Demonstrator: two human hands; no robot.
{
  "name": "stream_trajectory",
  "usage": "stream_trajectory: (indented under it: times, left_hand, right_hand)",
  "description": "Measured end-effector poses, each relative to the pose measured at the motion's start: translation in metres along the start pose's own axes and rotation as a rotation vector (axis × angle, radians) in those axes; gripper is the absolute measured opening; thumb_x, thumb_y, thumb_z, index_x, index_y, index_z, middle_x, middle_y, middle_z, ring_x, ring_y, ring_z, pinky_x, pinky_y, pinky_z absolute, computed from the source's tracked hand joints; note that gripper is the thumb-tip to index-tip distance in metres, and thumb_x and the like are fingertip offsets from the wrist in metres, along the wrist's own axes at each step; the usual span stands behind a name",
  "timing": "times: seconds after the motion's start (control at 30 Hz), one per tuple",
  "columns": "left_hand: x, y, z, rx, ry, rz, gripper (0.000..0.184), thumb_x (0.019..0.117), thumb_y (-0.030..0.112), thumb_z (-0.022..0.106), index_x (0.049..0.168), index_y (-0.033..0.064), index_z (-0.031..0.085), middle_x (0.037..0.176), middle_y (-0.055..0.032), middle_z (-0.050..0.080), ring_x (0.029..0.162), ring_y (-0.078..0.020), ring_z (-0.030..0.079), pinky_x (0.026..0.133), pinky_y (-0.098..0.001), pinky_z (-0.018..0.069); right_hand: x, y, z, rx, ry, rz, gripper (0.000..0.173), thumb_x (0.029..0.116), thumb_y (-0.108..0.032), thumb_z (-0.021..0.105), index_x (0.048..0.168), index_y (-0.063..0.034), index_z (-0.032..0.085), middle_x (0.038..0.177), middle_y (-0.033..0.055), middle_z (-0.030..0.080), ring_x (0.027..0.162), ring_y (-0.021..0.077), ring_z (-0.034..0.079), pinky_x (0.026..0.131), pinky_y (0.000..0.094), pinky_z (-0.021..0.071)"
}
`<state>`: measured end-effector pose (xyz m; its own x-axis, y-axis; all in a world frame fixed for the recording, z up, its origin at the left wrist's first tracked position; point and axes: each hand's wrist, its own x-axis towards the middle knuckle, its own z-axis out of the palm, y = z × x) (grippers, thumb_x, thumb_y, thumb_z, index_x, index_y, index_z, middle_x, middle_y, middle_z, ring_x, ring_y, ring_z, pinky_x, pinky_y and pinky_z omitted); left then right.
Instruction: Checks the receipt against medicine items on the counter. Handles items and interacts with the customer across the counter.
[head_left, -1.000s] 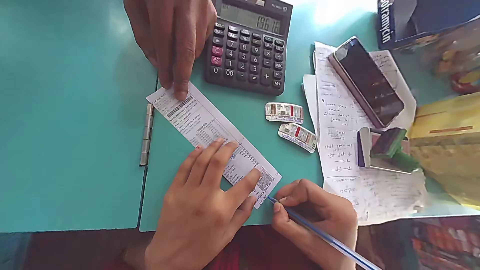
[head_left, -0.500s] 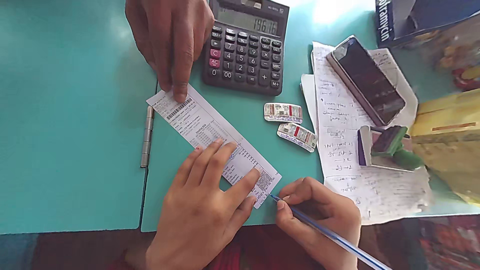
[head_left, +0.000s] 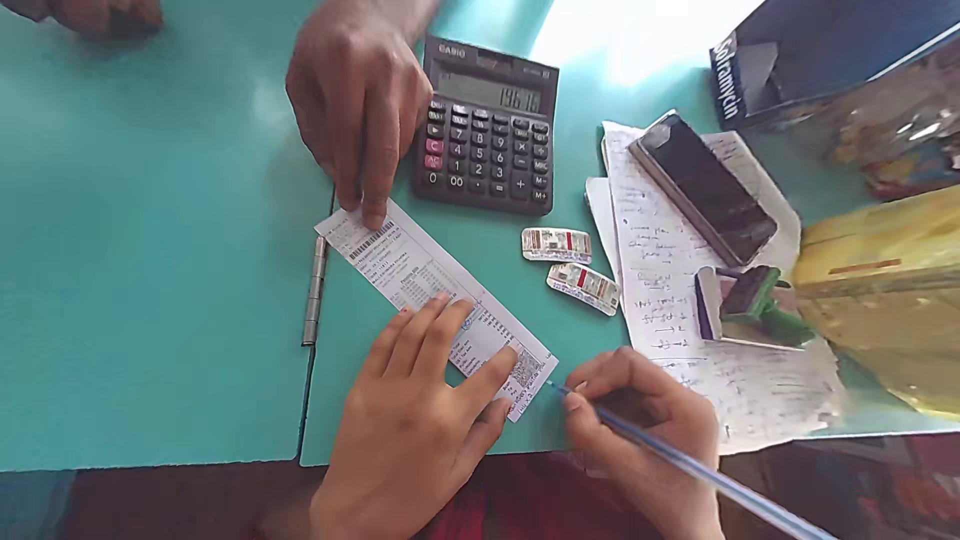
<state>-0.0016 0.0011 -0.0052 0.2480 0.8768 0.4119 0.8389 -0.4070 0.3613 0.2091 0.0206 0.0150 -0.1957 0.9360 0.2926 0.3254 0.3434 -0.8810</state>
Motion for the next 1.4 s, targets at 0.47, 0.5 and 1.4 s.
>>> stream_trajectory:
  times: [0.47,0.5,1.4]
  left_hand:
    - [0.0,-0.002,0.002,0.01,0.117,0.043,0.029,0.0992,0.037,0.051,0.112,0.027,0.076,0.137,-0.0108,0.065,0.133,-0.037,0.056,0.11,-0.0565,0.0396]
    - [0.0,-0.002,0.002,0.011,0.126,0.044,0.029,0.0987,0.038,0.052,0.111,0.0268,0.076,0.137,-0.0108,0.065,0.133,-0.0369,0.056,0.11,-0.0564,0.0399]
    - [-0.002,-0.007,0.002,-0.008,0.119,0.035,0.031,0.0932,0.043,0.057,0.108,0.0238,0.076,0.13,-0.0141,0.068,0.128,-0.0349,0.06,0.108,-0.0502,0.0449]
  right_hand:
    - [0.167,-0.007,0.016,-0.711,-0.369,-0.391,0.068,0.0917,-0.039,0.074,0.141,0.0009,0.052,0.153,0.0181,0.051,0.139,0.0417,0.048,0.11,0.0601,0.0389]
    - [0.176,-0.004,0.024,-0.684,-0.395,-0.39,0.075,0.0884,-0.041,0.078,0.144,0.0009,0.05,0.155,0.0184,0.049,0.14,0.0419,0.047,0.112,0.0623,0.0358]
    - [0.161,0.005,0.031,-0.65,-0.45,-0.608,0.031,0.0908,-0.027,0.056,0.112,-0.008,0.068,0.11,0.0042,0.072,0.127,0.0311,0.056,0.11,0.0603,0.0307]
